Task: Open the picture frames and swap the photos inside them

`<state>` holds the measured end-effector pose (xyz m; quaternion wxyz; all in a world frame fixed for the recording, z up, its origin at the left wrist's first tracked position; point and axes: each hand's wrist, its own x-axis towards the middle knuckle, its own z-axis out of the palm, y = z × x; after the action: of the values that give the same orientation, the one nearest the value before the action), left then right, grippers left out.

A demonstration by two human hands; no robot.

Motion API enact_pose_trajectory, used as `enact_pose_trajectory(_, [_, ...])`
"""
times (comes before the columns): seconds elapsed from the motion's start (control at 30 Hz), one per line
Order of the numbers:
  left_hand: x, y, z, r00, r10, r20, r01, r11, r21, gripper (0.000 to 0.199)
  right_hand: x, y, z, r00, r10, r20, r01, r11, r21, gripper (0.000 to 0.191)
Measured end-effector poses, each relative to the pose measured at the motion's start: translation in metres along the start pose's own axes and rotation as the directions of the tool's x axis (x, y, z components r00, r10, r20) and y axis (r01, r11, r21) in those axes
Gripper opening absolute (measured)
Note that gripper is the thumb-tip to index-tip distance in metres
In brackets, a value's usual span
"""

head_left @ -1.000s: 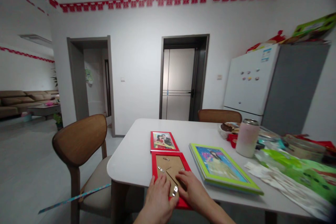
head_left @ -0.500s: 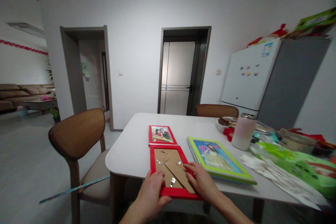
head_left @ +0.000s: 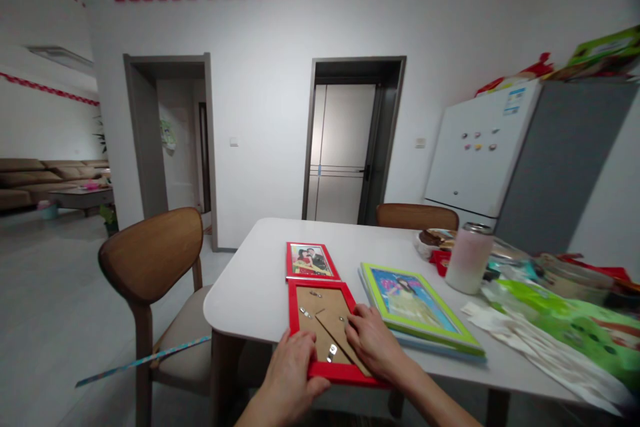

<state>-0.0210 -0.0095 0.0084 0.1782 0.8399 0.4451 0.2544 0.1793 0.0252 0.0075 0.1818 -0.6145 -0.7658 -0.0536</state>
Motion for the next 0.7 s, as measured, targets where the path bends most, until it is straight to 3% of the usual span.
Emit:
enact_pose_trajectory(0.13, [-0.001,-0.001,0.000,1.000,0.009,-0.009,-0.009,1.000,-0.007,0.052,-0.009,-0.006,-0.002,0.999,-0.034,-0.015,0.035,0.997,0.063,0.031])
enact_pose_trajectory(0.37, [-0.002,-0.006,0.002,1.000,0.015,0.000,-0.015,1.000,-0.004,0.049,-0.032,-0.033,-0.018,0.947,-0.321,0.036,0.305,0.925,0.225,0.026])
enact_pose_trajectory(0.7, [0.000,-0.008,0.002,1.000,0.026,-0.003,-0.026,0.999,-0.041,0.045,-0.038,-0.034,-0.028,0.910,-0.412,0.050,0.384,0.882,0.271,0.021])
